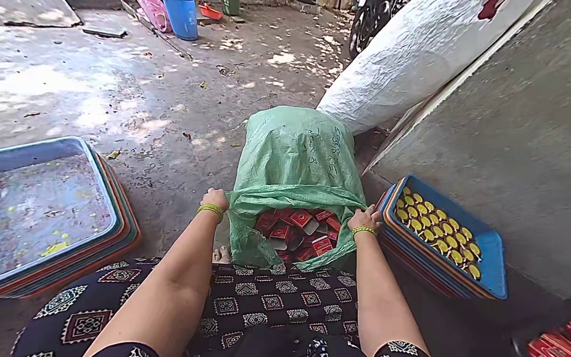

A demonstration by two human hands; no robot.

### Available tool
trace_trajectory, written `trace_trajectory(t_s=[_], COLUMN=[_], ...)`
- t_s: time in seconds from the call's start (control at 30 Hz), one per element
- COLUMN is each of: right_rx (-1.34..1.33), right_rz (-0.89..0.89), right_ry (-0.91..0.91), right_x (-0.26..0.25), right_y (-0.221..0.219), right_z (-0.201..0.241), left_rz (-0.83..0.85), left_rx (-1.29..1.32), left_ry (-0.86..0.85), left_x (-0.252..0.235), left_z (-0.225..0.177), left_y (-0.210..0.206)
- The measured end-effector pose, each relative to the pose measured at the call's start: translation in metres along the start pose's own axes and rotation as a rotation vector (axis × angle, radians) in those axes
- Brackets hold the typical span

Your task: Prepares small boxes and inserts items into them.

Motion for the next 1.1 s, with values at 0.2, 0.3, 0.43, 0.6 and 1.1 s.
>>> trace_trajectory(t_s=[0.2,0.3,0.43,0.6,1.1], right_rx=[-0.147,-0.322,-0.215,0.130,-1.261], right_rz=[-0.093,-0.305,-0.107,0.271,0.278], right_ry=[0.173,0.305,0.530,0.455,0.541], right_x=[0.042,0.093,0.140,0.115,0.146], right_y=[0.019,0.022,-0.007,-0.067,0.002], right_z=[0.001,0.005,0.018,0.013,-0.035], left_rz=[-0.209,-0.350,-0.269,0.037,0.370], left_rx=[0.087,0.082,0.079,0.081,0.375], left_ry=[-0.149,-0.278,-0.567,-0.756,-0.656], left_x=[-0.004,0.011,0.031,0.063,0.135], left_z=[-0.047,-0.087,-0.134,-0.179,-0.222], left_y=[0.014,0.024,0.017,-0.014,-0.074])
Point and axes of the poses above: each hand's wrist, its own x-axis away from the middle knuckle, its own y-axis out of the back of the hand, z = x × y, the point moved 3 cm from there along -x, towards the middle knuckle, and after that the axes turned 15 degrees about -y, right-handed, at the moved point
